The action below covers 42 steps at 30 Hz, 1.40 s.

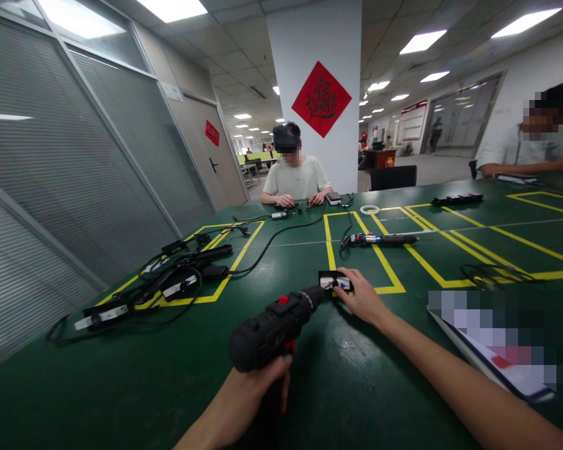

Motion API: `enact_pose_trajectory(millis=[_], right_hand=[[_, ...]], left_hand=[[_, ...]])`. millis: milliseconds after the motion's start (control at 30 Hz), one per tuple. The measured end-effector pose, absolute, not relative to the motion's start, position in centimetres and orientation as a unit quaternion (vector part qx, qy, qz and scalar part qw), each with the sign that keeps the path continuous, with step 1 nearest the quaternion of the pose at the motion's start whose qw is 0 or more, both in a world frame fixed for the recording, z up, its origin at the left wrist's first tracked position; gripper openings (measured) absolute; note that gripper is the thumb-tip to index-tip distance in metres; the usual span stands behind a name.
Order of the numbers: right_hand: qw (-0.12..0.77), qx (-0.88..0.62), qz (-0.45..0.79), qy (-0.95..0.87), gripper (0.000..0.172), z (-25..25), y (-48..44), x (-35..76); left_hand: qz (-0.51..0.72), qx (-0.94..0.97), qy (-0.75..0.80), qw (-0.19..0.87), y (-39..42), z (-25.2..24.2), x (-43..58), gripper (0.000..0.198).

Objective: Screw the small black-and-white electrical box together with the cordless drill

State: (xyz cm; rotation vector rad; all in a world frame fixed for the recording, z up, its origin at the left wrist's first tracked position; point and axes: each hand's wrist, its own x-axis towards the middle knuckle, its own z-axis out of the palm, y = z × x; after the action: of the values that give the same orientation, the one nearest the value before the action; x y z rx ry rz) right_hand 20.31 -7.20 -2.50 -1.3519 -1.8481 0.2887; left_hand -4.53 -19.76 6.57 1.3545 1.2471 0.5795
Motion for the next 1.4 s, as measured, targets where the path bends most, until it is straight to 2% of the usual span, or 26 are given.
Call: enact_pose_trajectory(millis=[767,1033,1400], right_hand=[[0.411,-0.526,0.118,-0.735,0.041,-2.6,-6.9,20.46],[0.414,-0.523,0.122,-0.735,0.041,-2.6,-6.8,20.5],[0.417,-0.524,0.123,-0.733,0.041,-2.68,-6.66,20.64]], left_hand=[[0.241,0.576,0.526,0.578,-19.56,6.73,-4.44,0.033],[0.233,0.603,0.533,0.546,-19.49,6.71,-4.35,0.038],[0.226,0.592,0.54,0.554,-19.46,7.12,-4.23,0.04]])
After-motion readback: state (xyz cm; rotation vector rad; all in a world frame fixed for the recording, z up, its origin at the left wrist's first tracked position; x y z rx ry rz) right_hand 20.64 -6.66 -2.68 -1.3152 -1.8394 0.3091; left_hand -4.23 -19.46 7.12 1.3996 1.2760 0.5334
